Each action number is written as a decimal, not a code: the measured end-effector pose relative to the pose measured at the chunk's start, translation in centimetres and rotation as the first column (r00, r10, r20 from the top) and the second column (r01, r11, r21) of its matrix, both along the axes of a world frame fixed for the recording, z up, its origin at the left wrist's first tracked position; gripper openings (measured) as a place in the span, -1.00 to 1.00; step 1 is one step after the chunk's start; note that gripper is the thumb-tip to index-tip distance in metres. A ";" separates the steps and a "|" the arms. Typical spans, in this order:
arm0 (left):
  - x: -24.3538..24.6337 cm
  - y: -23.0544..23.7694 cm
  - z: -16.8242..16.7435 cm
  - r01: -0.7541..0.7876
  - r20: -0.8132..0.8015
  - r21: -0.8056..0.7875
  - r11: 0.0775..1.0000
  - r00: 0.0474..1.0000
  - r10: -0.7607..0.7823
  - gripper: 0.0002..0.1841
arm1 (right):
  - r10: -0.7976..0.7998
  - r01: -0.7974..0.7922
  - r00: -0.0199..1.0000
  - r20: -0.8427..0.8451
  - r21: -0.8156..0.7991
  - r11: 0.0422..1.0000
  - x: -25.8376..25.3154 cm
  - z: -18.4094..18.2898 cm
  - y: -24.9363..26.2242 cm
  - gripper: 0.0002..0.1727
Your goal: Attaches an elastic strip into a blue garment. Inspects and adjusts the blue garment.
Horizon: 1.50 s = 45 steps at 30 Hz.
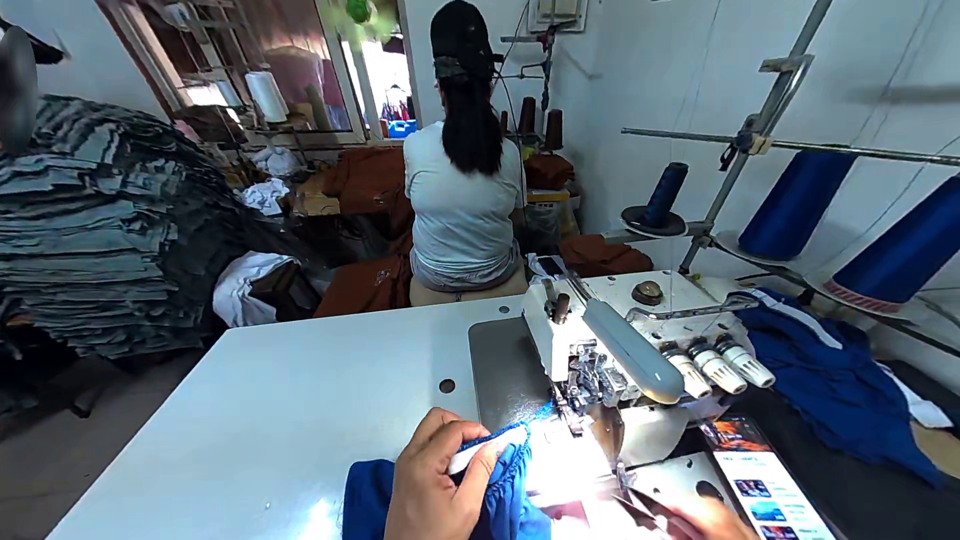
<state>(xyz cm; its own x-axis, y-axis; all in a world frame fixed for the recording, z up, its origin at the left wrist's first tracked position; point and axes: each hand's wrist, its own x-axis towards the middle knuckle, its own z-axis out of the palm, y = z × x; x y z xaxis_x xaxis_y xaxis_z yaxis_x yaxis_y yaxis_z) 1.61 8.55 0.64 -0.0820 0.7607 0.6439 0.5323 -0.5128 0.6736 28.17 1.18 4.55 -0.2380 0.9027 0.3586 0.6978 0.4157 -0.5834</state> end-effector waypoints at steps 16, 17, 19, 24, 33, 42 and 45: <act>0.0 -5.2 0.0 0.229 -0.213 0.185 0.956 0.959 -0.188 -0.93 | 0.268 -0.306 0.872 -0.409 -0.030 0.951 -2.7 -0.5 2.9 -0.52; 0.3 -6.1 -0.9 0.248 -0.227 0.186 0.951 0.952 -0.204 -0.90 | 0.289 -0.374 0.836 -0.467 -0.100 0.922 -2.5 -1.5 1.7 -0.35; 0.2 -7.2 -3.3 0.203 -0.271 0.180 0.963 0.951 -0.149 -0.71 | 0.269 -0.331 0.870 -0.412 -0.085 0.940 -3.0 -4.8 -0.2 -0.51; -2.8 -8.8 -6.3 0.036 -0.341 0.108 0.993 0.940 0.003 -0.57 | 0.060 -0.026 0.993 -0.106 0.301 0.953 -3.4 -10.7 -2.5 -0.90; -3.0 -9.0 -6.6 -0.065 -0.311 0.117 0.991 0.945 0.098 -0.86 | -0.094 0.118 0.992 -0.079 0.412 0.903 -4.4 -12.0 -2.4 -0.75; -5.7 -10.4 -6.1 -0.113 -0.263 0.211 0.971 0.950 0.168 -0.90 | -0.114 0.170 0.977 -0.179 0.340 0.925 -6.6 -11.9 -3.0 -0.50; -5.6 -10.6 -5.9 -0.166 -0.223 0.215 0.963 0.951 0.214 -0.89 | -0.069 0.117 0.986 -0.152 0.334 0.935 -8.0 -12.0 -2.8 -0.56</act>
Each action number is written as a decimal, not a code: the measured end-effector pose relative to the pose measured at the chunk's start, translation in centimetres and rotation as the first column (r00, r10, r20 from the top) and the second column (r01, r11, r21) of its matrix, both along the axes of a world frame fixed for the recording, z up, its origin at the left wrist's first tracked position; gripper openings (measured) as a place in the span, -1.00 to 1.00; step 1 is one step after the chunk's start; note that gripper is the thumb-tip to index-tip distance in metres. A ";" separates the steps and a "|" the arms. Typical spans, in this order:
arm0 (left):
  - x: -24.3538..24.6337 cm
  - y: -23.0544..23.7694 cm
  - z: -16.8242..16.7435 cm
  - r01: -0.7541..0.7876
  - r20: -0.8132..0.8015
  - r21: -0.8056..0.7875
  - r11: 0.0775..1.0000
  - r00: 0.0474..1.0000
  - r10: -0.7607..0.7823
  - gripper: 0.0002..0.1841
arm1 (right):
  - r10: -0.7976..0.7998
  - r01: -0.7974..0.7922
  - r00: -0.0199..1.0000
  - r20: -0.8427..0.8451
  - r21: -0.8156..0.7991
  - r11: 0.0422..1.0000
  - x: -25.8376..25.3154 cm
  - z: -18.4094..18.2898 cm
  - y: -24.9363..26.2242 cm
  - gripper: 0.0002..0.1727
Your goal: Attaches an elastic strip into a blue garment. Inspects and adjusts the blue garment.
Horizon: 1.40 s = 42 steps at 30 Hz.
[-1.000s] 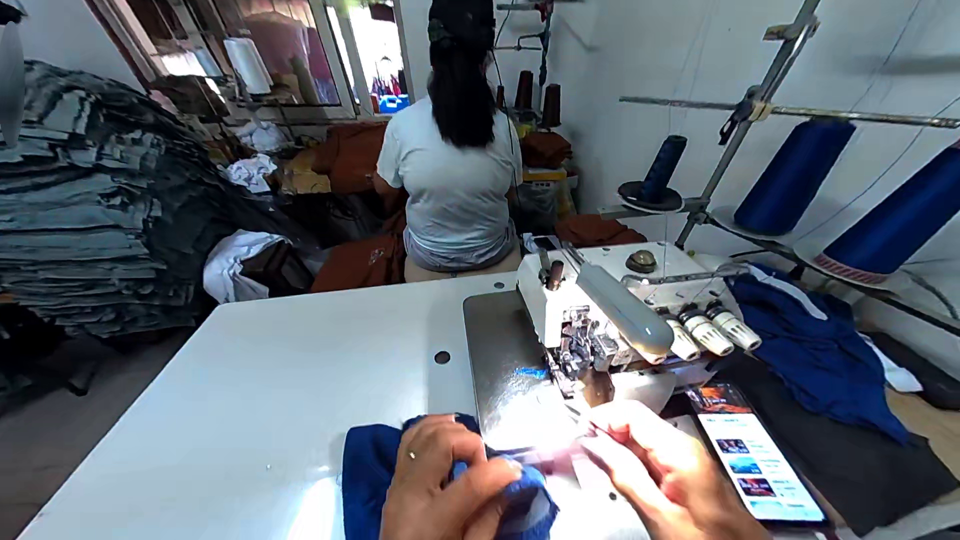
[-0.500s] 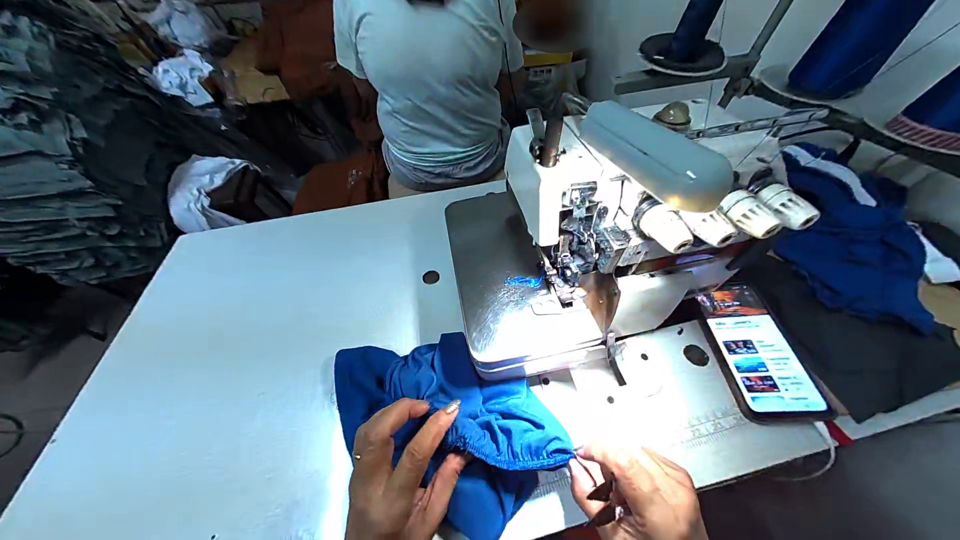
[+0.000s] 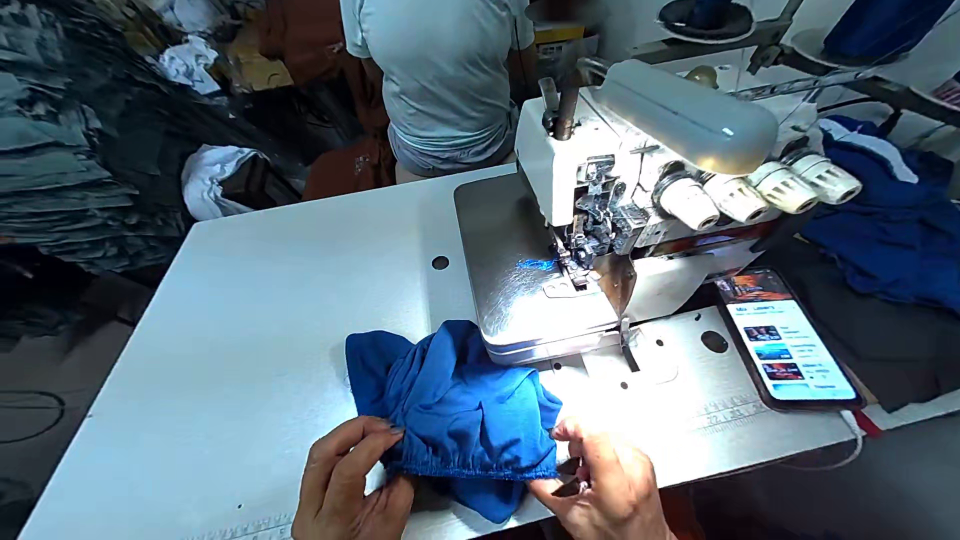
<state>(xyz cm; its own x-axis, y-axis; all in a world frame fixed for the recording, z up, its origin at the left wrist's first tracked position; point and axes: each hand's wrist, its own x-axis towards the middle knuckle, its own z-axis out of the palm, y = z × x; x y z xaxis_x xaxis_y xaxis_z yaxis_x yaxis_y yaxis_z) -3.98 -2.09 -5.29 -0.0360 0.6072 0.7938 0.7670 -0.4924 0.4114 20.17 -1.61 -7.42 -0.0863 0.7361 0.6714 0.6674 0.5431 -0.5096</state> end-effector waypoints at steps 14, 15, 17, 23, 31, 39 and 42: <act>-0.5 0.2 0.3 0.017 -0.016 -0.044 0.999 1.000 -0.018 -0.82 | 0.071 -0.121 0.943 -0.325 -0.135 0.983 1.7 2.4 -0.3 -0.82; -0.4 0.2 0.1 0.014 -0.015 -0.046 0.999 1.000 -0.015 -0.82 | 0.067 -0.107 0.947 -0.315 -0.113 0.988 1.7 2.1 -0.2 -0.82; -0.2 0.2 -0.1 0.015 -0.012 -0.057 0.998 1.000 -0.016 -0.81 | 0.056 -0.087 0.949 -0.309 -0.085 0.993 1.8 1.7 -0.2 -0.82; -0.4 -0.1 1.0 0.157 0.050 -0.125 0.980 0.987 -0.152 -0.90 | 0.008 -0.051 0.942 -0.336 -0.118 0.992 3.4 4.8 -0.4 -0.77; -0.4 0.1 0.4 0.289 0.103 -0.269 0.919 0.957 -0.271 -0.90 | -0.144 0.079 0.947 -0.288 -0.227 0.971 4.3 1.5 2.0 -0.77; -1.0 -0.2 0.3 0.265 0.105 -0.265 0.927 0.964 -0.246 -0.86 | -0.134 0.045 0.938 -0.318 -0.273 0.961 3.1 0.9 1.7 -0.67; -1.1 -0.1 0.4 0.259 0.105 -0.263 0.929 0.965 -0.239 -0.86 | -0.126 0.053 0.937 -0.326 -0.224 0.973 2.9 0.9 1.9 -0.64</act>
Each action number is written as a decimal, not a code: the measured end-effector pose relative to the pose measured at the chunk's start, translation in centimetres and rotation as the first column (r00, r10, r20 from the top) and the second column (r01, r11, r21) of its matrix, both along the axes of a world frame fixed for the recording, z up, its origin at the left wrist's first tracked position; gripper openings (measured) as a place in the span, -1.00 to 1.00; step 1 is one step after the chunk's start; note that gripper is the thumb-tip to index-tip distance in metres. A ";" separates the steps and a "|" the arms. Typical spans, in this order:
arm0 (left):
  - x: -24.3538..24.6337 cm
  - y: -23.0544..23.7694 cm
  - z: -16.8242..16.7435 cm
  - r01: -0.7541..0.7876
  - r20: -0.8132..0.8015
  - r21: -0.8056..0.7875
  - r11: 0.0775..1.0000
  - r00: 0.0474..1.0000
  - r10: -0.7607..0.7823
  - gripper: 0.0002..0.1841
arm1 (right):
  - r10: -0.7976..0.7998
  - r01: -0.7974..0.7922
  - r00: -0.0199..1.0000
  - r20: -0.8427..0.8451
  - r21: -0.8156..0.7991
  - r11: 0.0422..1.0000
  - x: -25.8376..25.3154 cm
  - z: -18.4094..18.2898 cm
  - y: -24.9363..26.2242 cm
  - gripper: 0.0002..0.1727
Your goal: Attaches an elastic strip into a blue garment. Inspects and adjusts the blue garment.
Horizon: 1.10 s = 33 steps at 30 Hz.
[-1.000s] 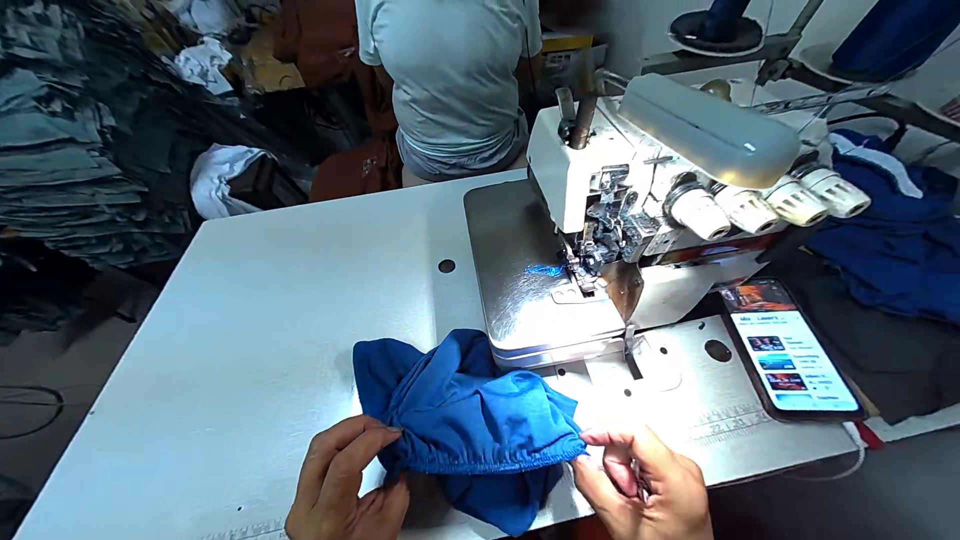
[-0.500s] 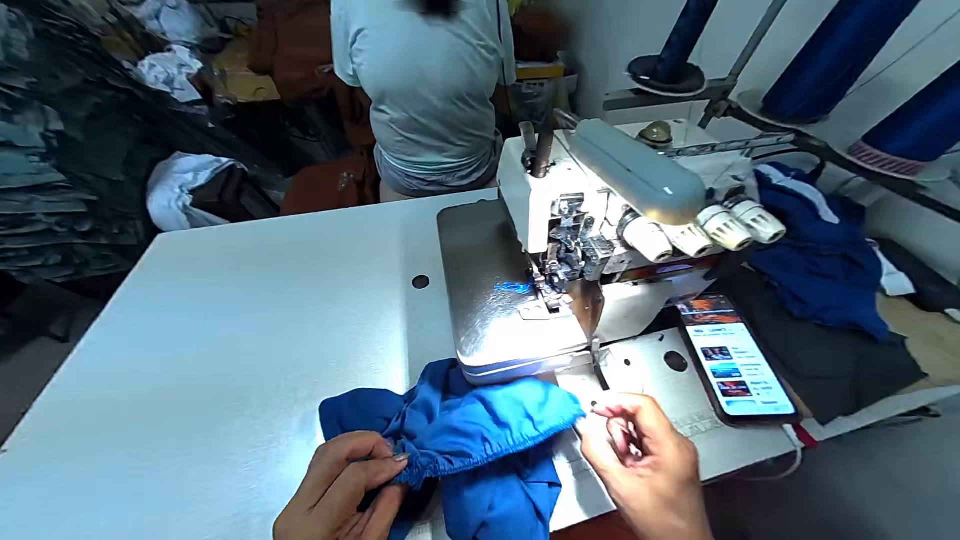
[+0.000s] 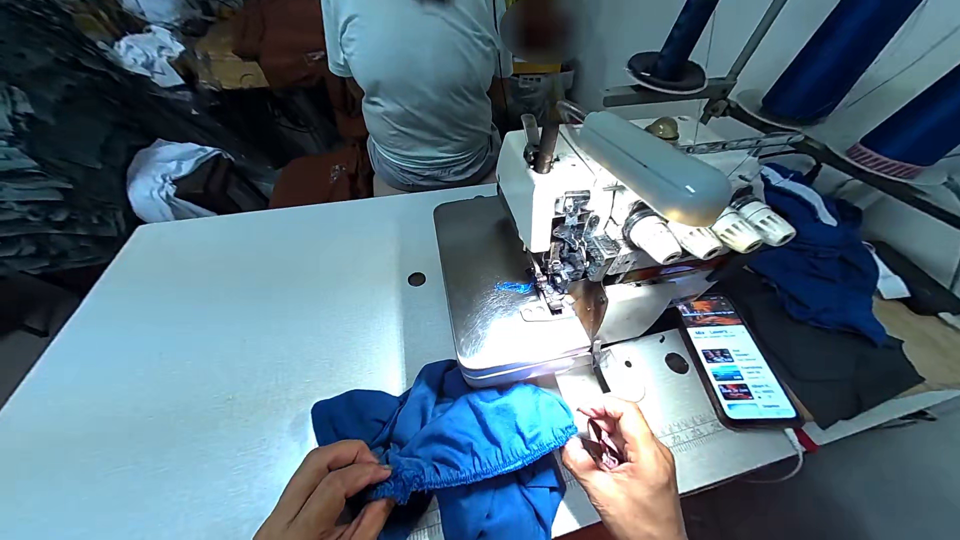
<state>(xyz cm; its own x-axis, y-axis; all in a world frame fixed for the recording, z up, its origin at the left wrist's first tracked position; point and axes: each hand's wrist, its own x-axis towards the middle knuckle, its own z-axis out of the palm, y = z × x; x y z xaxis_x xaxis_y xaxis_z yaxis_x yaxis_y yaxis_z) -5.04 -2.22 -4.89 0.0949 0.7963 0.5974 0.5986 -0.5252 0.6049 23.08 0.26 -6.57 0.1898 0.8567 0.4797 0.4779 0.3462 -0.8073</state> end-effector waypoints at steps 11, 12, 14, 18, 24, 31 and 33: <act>2.5 0.9 1.2 0.164 0.175 -0.047 0.985 0.973 -0.154 -0.93 | 0.195 -0.146 0.958 0.209 -0.229 0.963 4.2 2.9 -1.7 -0.84; 3.4 1.1 1.3 0.186 0.191 -0.046 0.981 0.966 -0.174 -0.94 | 0.213 -0.161 0.956 0.201 -0.246 0.956 4.3 3.8 -1.8 -0.76; 5.0 1.4 1.3 0.204 0.211 -0.028 0.978 0.958 -0.194 -0.95 | 0.246 -0.221 0.959 0.137 -0.176 0.959 3.8 5.3 -1.8 -0.56; 6.5 1.8 1.3 0.204 0.191 0.016 0.979 0.960 -0.203 -0.96 | 0.405 -0.397 0.906 0.126 -0.081 0.914 1.7 6.2 -1.4 -0.32; 7.3 2.4 2.0 0.211 0.202 0.043 0.976 0.955 -0.216 -0.86 | 0.523 -0.530 0.845 -0.117 -0.042 0.847 -0.6 5.3 -0.3 -0.81; 7.8 3.1 1.4 0.444 0.331 -0.078 0.893 0.856 -0.397 -0.66 | 0.316 -0.501 0.736 -0.598 -0.168 0.849 1.1 5.1 0.1 -0.90; 7.8 3.6 1.6 0.542 0.311 -0.090 0.836 0.812 -0.493 -0.91 | 0.260 -0.440 0.749 -0.609 -0.164 0.883 1.5 4.9 0.5 -0.91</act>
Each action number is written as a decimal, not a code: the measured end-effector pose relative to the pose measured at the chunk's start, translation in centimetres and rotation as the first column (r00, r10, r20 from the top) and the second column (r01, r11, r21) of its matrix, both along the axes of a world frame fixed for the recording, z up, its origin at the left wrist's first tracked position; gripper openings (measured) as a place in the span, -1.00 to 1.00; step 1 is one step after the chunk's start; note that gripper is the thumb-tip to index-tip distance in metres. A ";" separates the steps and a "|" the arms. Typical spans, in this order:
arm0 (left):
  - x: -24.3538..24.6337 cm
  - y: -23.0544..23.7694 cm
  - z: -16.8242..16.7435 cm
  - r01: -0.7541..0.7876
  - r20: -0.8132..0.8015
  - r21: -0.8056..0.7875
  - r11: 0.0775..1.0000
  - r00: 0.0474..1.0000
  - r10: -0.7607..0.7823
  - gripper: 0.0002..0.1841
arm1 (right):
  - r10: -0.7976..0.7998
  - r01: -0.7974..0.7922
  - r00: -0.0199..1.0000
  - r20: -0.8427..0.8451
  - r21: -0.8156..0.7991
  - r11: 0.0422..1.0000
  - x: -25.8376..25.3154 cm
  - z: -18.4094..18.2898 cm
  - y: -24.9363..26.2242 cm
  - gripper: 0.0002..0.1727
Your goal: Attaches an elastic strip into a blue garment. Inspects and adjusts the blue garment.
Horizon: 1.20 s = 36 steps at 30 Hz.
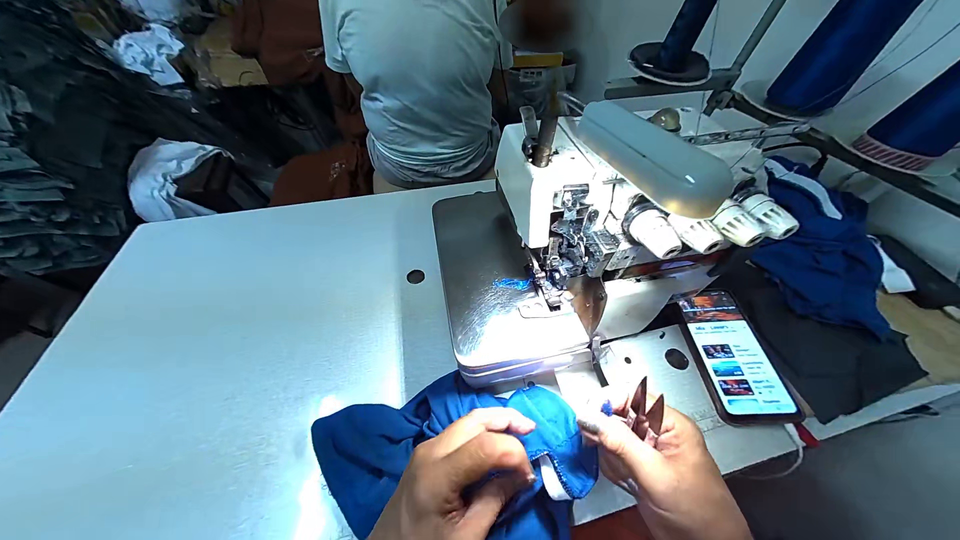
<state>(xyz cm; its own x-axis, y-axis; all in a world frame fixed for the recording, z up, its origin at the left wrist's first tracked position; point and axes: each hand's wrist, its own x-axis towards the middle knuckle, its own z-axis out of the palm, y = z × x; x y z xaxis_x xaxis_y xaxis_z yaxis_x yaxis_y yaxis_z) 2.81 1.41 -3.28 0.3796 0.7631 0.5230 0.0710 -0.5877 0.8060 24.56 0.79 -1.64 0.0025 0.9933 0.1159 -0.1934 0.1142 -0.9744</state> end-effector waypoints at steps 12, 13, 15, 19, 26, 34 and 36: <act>1.2 1.4 -0.1 0.028 -0.011 -0.209 0.978 0.999 -0.031 -0.67 | -0.322 -0.025 0.644 0.694 0.440 0.897 2.9 -1.4 0.6 -0.61; 1.1 1.4 -0.1 0.028 -0.013 -0.229 0.973 0.999 -0.032 -0.63 | -0.359 -0.078 0.577 0.734 0.487 0.870 3.2 -1.5 0.4 -0.69; 1.1 1.5 -0.1 0.038 -0.017 -0.252 0.967 0.999 -0.044 -0.59 | -0.430 -0.160 0.462 0.776 0.549 0.820 3.3 -1.5 0.2 -0.75; 1.0 1.7 -0.1 0.069 -0.009 -0.261 0.963 0.997 -0.074 -0.57 | -0.497 -0.272 0.382 0.779 0.609 0.745 2.9 -1.3 0.5 -0.79; 1.1 1.9 0.3 0.078 -0.029 -0.278 0.957 0.996 -0.090 -0.59 | -0.521 -0.344 0.384 0.762 0.642 0.685 2.2 -1.0 0.9 -0.77; 0.6 1.7 -0.2 0.038 -0.034 -0.269 0.962 0.998 -0.049 -0.58 | -0.475 -0.066 0.471 0.744 0.566 0.822 4.8 -2.1 0.6 -0.72; 0.5 1.4 -0.2 0.020 -0.033 -0.246 0.969 0.999 -0.029 -0.54 | -0.519 0.066 0.305 0.798 0.526 0.848 6.8 -2.8 0.7 -0.65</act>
